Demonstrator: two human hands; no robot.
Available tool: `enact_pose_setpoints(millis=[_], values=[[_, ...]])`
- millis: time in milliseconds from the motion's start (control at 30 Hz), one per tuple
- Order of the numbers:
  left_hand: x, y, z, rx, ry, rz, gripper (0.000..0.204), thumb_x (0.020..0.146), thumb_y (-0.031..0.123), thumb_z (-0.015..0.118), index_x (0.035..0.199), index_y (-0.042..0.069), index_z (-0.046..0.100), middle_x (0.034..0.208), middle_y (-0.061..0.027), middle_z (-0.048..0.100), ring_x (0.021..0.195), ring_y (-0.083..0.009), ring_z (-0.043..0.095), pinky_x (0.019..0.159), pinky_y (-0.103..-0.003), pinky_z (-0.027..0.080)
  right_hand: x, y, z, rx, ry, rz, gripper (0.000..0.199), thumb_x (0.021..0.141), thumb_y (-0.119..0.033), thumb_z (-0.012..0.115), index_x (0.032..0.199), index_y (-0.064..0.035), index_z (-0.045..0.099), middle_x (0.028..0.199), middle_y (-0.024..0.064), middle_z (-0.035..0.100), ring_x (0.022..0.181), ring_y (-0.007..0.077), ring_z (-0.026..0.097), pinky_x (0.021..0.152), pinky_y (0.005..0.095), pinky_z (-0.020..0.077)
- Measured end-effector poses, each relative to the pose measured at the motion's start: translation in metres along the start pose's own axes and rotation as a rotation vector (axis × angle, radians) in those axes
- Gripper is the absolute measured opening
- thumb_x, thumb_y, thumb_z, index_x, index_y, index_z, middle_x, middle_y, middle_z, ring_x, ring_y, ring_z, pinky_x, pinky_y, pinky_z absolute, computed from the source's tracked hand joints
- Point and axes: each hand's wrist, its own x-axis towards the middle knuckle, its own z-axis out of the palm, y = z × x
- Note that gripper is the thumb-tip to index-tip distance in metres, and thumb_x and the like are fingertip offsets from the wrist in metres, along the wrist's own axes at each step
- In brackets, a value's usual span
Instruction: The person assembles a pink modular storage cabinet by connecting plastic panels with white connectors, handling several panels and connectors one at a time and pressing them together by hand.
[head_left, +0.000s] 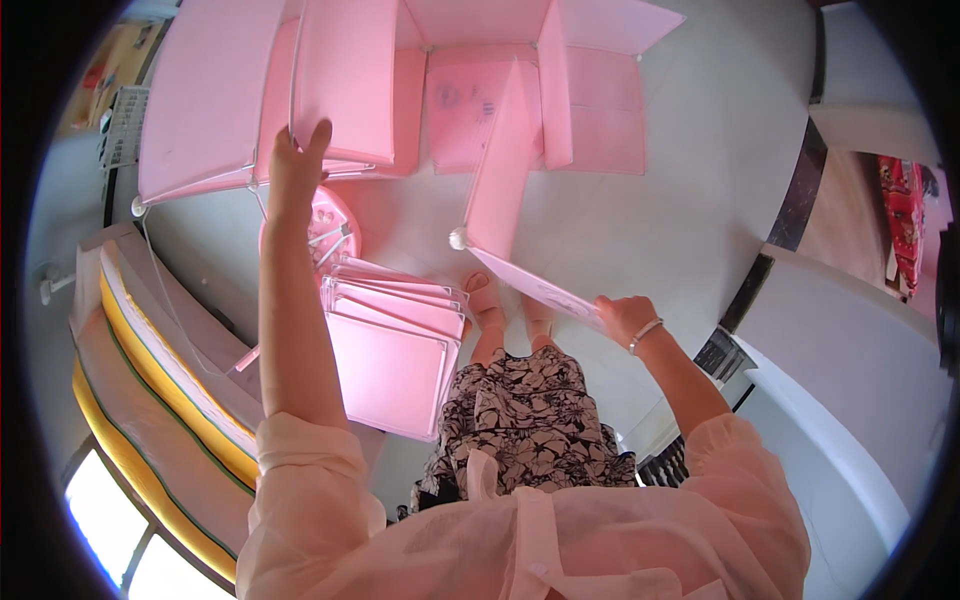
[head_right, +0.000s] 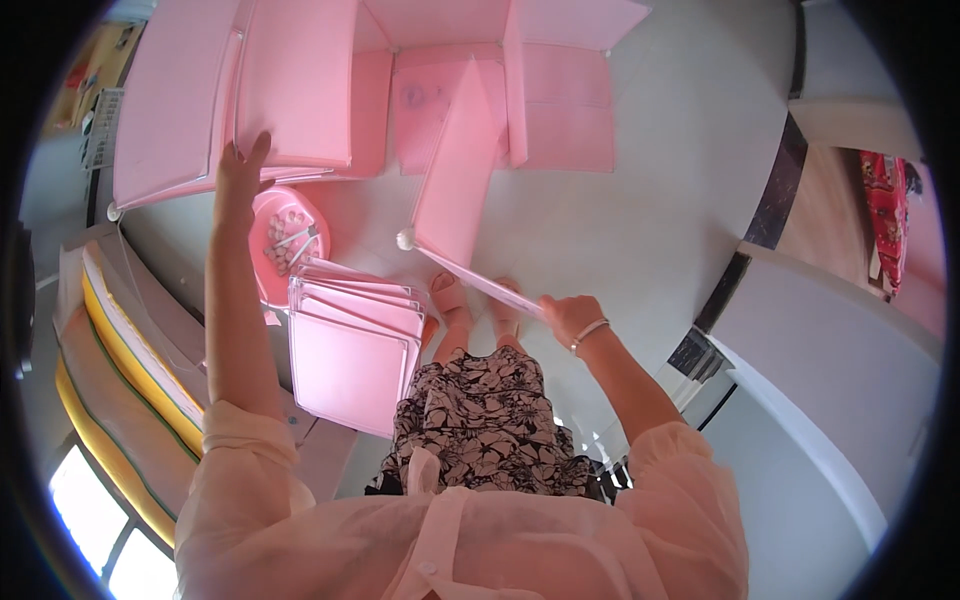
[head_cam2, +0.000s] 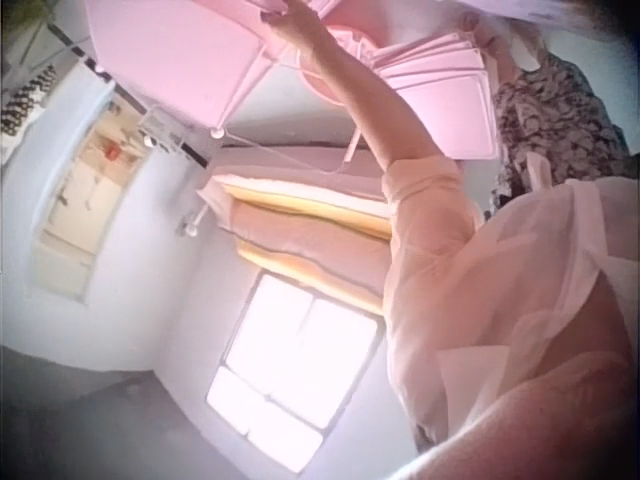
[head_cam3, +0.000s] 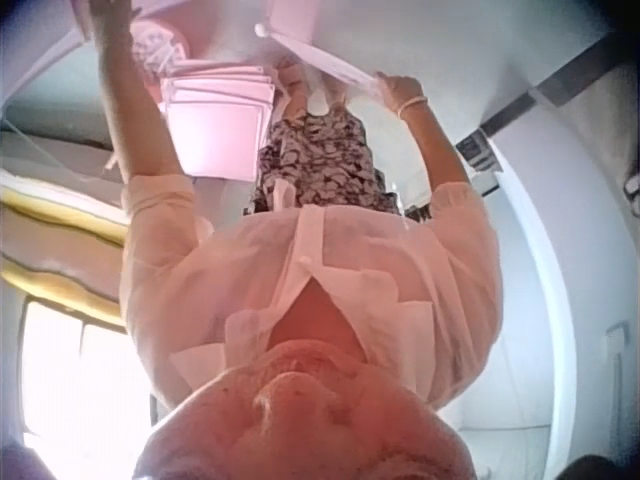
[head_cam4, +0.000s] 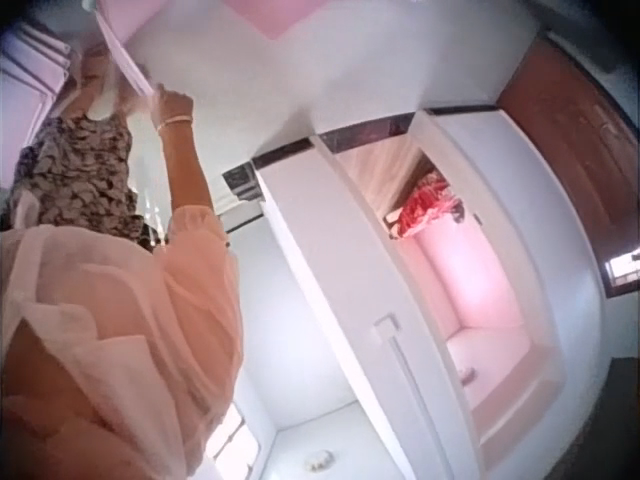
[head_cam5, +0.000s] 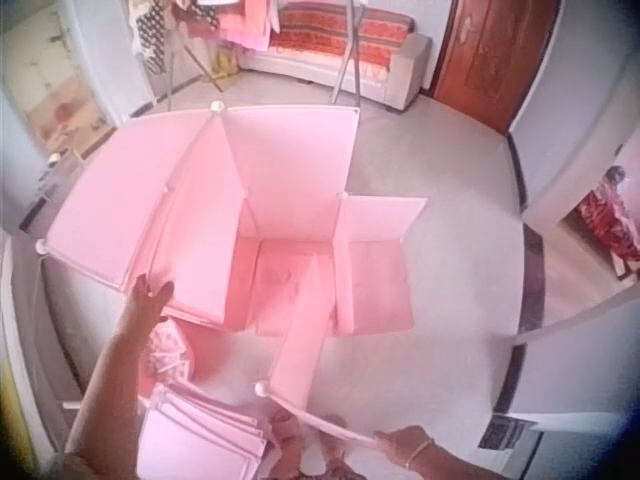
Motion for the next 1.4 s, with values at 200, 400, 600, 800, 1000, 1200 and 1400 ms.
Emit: enact_pose_setpoints(millis=[200,400,600,800,1000,1200,1400], values=[[-0.083,-0.093,-0.013,0.144,-0.044,0.204,0.053,0.067,0.013,0.062,0.111,0.001,0.037,0.096,-0.0129,0.050,0.086,-0.0248,0.049,0.077,-0.034,0.039,-0.098,0.014,-0.051,-0.019,0.140,0.021,0.017,0.078,-0.026,0.045,0.079,-0.0099,0.052,0.062,0.0118,0.055,0.061,0.0293,0.054,0.055,0.0383,0.0431],[-0.157,-0.046,0.014,0.366,-0.394,0.946,0.059,0.061,0.015,0.065,0.114,0.011,0.039,0.123,-0.0097,0.032,0.113,-0.0272,0.030,0.093,-0.037,0.027,-0.200,-0.014,-0.115,-0.123,0.078,0.125,0.018,0.078,-0.027,0.045,0.078,-0.0103,0.053,0.061,0.0130,0.054,0.062,0.0308,0.053,0.057,0.0384,0.0408],[-0.192,-0.014,0.003,0.265,-0.700,1.166,0.039,0.064,0.030,0.063,0.094,0.008,0.050,0.092,-0.0055,0.053,0.091,-0.0225,0.048,0.083,-0.037,0.034,-0.293,-0.069,-0.168,-0.230,0.189,0.151,0.019,0.074,-0.024,0.050,0.070,-0.0058,0.053,0.059,0.0159,0.051,0.057,0.0324,0.050,0.054,0.0374,0.0392],[-0.259,0.051,-0.026,0.042,-0.328,1.389,0.020,0.074,0.023,0.053,0.071,0.005,0.047,0.066,-0.0079,0.050,0.064,-0.0267,0.049,0.055,-0.035,0.041,-0.391,-0.088,-0.220,-0.209,0.301,0.181,0.024,0.070,-0.023,0.054,0.063,-0.0003,0.053,0.055,0.0184,0.048,0.053,0.0305,0.049,0.051,0.0344,0.0379],[-0.318,0.122,-0.081,0.270,-0.019,1.275,0.024,0.075,0.025,0.052,0.066,0.004,0.044,0.060,-0.0087,0.050,0.057,-0.0276,0.050,0.046,-0.036,0.039,-0.435,-0.064,-0.228,-0.198,0.407,0.308,0.025,0.071,-0.029,0.054,0.073,-0.0037,0.056,0.061,0.0172,0.052,0.057,0.0296,0.050,0.054,0.0350,0.0382],[-0.370,0.130,-0.103,0.418,0.045,1.230,0.026,0.075,0.027,0.052,0.063,0.005,0.045,0.059,-0.0095,0.051,0.056,-0.0266,0.052,0.047,-0.036,0.041,-0.375,-0.105,-0.192,0.003,0.680,-0.038,0.035,0.072,-0.025,0.057,0.102,-0.0093,0.048,0.089,0.0152,0.057,0.079,0.0282,0.056,0.067,0.0314,0.0440],[-0.411,0.132,-0.132,0.560,0.006,1.083,0.027,0.077,0.027,0.048,0.064,0.004,0.053,0.060,-0.0106,0.055,0.057,-0.0254,0.055,0.051,-0.035,0.043,-0.311,-0.188,-0.181,-0.089,0.957,-0.606,0.040,0.074,-0.040,0.050,0.098,-0.0086,0.045,0.081,0.0139,0.056,0.071,0.0292,0.055,0.059,0.0366,0.0436]])
